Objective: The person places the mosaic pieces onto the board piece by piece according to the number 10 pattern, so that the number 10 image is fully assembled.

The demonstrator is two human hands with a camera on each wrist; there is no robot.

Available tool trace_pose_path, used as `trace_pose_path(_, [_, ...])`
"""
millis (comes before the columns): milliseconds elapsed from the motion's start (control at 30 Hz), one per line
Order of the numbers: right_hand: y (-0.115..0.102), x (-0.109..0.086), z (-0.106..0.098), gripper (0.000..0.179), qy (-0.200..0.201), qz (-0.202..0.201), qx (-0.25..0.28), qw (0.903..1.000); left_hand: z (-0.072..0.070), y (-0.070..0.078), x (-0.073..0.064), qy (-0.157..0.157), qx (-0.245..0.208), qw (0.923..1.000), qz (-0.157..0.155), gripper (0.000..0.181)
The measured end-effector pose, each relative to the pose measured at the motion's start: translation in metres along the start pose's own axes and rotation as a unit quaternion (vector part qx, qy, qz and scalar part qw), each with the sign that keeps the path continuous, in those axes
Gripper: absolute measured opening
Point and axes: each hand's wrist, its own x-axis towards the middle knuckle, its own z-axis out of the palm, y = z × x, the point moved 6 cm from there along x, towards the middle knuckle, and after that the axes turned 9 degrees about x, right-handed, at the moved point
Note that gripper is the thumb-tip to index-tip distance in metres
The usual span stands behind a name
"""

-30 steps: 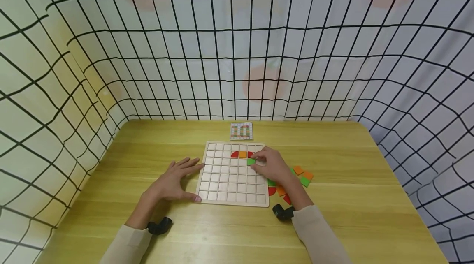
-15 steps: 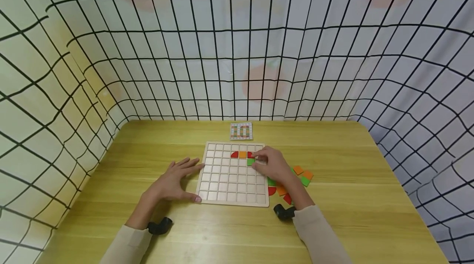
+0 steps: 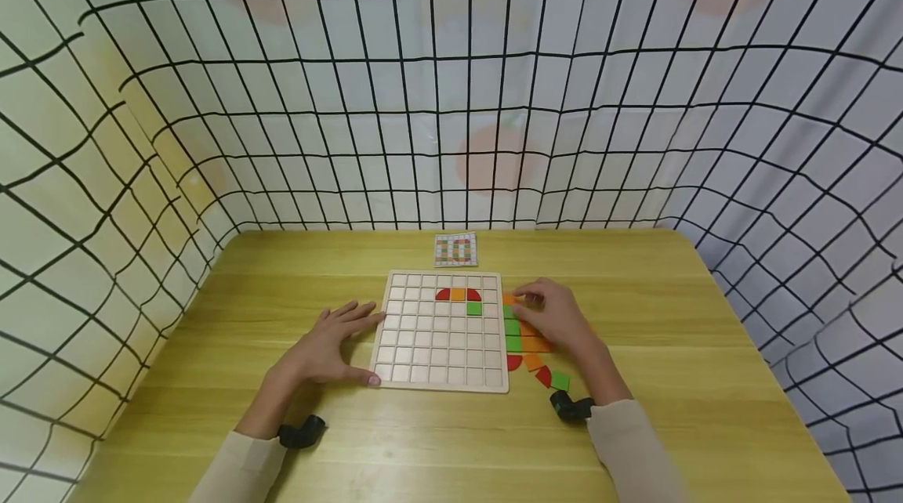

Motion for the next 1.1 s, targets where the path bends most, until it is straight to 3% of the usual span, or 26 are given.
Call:
trace_pose_path(233, [0.008, 0.001, -0.003, 0.028, 0.002, 0.000, -0.022, 0.9998, 0.001, -0.003, -0.002, -0.004, 0.007, 0.9999, -0.006, 0.112])
trace_pose_path(500, [0.013, 0.000, 0.001, 0.033, -0.006, 0.039, 0.001, 0.9992, 0.001, -0.001, 0.000, -0.001, -0.002, 1.0000, -0.004, 0.110])
trace_pose_path(867, [0.028, -0.004, -0.016, 0.036, 0.014, 0.049, -0.022, 0.9985, 0.001, -0.001, -0.001, -0.003, -0.001, 1.0000, -0.006, 0.111])
trace_pose_path(1100, [0.029, -0.006, -0.017, 0.041, -0.013, 0.037, -0.026, 0.9989, 0.001, -0.002, -0.001, -0.006, -0.004, 0.9999, -0.011, 0.110])
